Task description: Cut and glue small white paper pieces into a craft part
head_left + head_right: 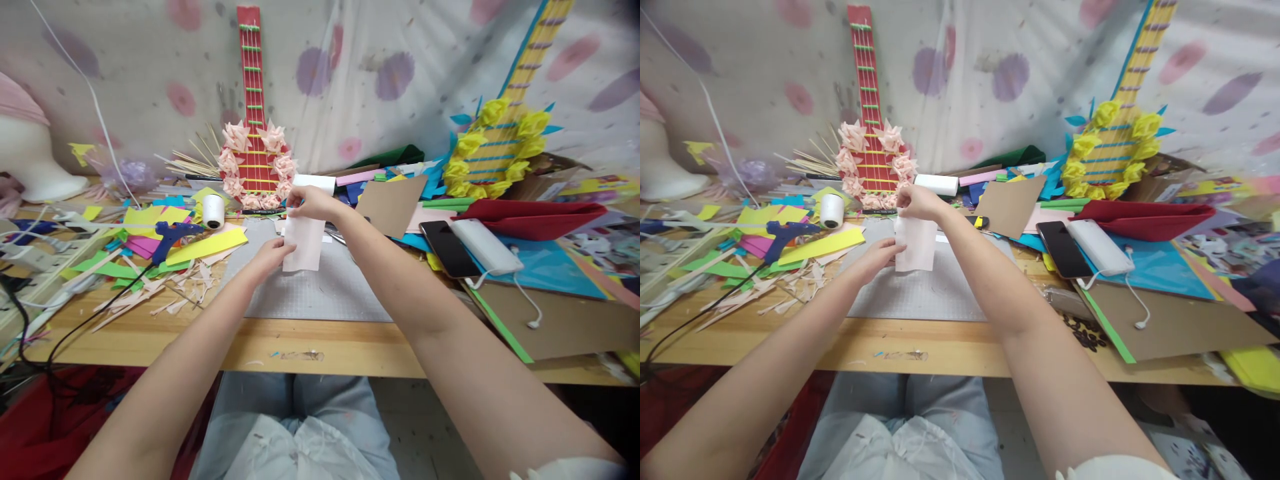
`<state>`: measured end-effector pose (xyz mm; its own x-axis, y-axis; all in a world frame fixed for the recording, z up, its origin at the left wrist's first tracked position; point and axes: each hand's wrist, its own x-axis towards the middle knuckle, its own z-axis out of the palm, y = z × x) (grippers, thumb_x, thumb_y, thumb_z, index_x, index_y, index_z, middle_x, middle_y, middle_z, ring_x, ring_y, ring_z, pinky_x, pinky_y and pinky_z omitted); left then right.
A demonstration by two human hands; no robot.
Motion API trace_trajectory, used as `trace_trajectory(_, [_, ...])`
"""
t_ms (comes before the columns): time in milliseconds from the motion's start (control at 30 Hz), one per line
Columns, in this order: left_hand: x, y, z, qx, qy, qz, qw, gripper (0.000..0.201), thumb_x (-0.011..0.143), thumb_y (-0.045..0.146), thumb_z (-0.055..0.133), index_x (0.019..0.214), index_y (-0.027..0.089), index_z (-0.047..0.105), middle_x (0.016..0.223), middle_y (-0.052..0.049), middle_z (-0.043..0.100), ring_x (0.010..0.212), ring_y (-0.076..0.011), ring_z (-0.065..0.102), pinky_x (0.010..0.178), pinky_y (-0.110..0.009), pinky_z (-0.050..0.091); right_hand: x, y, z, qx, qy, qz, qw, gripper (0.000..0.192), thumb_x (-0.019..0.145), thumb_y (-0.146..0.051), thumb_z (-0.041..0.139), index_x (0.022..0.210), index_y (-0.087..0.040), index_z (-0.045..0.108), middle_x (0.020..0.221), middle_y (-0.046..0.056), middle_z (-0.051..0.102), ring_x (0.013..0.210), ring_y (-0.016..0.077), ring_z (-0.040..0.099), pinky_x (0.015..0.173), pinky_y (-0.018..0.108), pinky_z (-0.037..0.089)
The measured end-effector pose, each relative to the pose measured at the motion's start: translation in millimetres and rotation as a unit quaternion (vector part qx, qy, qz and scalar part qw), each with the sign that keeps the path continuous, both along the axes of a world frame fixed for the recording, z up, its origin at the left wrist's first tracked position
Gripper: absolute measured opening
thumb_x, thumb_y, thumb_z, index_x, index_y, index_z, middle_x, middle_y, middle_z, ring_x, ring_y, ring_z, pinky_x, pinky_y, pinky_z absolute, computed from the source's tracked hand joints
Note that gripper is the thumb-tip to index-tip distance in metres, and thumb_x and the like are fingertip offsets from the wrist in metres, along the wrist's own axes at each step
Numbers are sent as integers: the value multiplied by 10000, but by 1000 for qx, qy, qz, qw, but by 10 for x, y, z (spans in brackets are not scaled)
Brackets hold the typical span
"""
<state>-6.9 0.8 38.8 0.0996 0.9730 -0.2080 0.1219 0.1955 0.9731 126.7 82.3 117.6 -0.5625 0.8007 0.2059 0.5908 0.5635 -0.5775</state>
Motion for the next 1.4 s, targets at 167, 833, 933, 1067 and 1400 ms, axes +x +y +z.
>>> trace_trajectory(167, [-28,-51,-53,-10,-51,25,998,187,617,315,625,701,148,617,715,-32,623,634,-139,565,582,-261,462,28,49,-38,1,3,-3,1000,184,617,-152,602,798,-123,592,740,17,571,653,98,490,617,227,365])
trace_trajectory(833, [-16,19,-198,41,-33,87,995,124,593,245,630,635,144,571,558,2,571,482,-111,510,483,-246,447,-66,158,-218,19,34,-44,998,189,610,-188,604,787,-125,584,758,12,574,655,96,483,613,222,352])
trace_trajectory(933, [-16,31,-225,47,-32,91,994,127,593,248,618,614,147,544,536,11,547,470,-103,498,461,-232,441,-134,192,-260,33,20,-45,998,202,607,-179,609,802,-131,585,767,12,581,683,105,498,640,231,357])
trace_trajectory(1067, [-34,49,-269,47,-16,126,991,104,605,244,586,608,151,539,524,11,535,463,-104,495,458,-235,449,-253,196,-274,44,21,-61,997,280,624,-201,608,896,-152,564,819,14,598,736,123,526,671,241,374])
trace_trajectory(1400, [-116,53,-371,-34,-40,258,965,45,626,161,543,593,147,515,523,-20,549,505,-136,558,521,-292,501,438,65,-442,-29,-212,-219,952,241,677,-318,557,867,-178,606,915,75,631,830,207,569,695,278,409])
